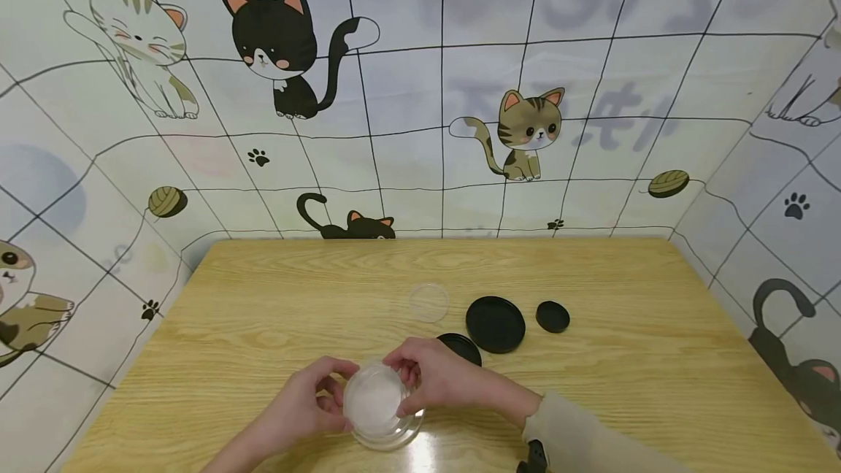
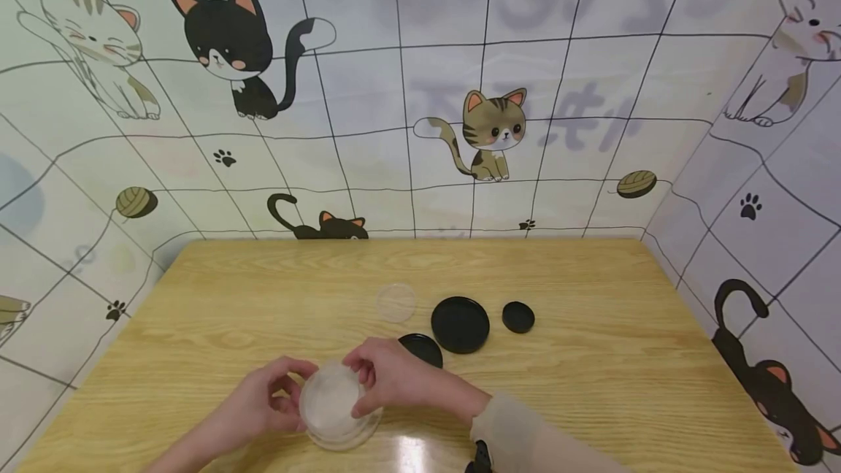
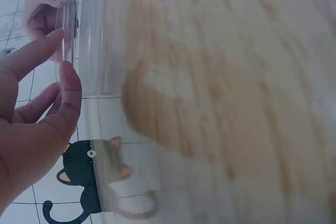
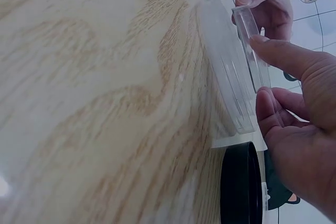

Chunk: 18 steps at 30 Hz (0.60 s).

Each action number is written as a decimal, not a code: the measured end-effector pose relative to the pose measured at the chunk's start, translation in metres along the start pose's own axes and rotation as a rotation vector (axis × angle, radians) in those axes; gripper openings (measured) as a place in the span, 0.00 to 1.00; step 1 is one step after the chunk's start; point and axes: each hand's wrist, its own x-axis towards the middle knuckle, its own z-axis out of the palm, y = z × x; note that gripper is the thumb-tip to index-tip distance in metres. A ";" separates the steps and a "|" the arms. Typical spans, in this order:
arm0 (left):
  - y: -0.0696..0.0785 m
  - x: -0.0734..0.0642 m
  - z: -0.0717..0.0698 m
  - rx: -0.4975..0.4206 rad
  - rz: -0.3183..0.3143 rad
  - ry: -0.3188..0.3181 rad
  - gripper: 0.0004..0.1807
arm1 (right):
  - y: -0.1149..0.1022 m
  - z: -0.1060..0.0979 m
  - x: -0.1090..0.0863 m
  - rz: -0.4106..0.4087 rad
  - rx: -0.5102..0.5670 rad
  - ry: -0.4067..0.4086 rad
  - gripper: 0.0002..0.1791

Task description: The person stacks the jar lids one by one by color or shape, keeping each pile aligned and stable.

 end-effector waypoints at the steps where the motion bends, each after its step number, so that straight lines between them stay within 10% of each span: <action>1: -0.001 0.000 0.001 0.002 0.006 -0.004 0.37 | 0.000 0.000 0.000 0.002 -0.004 -0.002 0.31; 18: -0.005 0.007 0.002 0.070 0.027 -0.013 0.37 | -0.004 0.002 0.004 0.017 -0.125 -0.029 0.31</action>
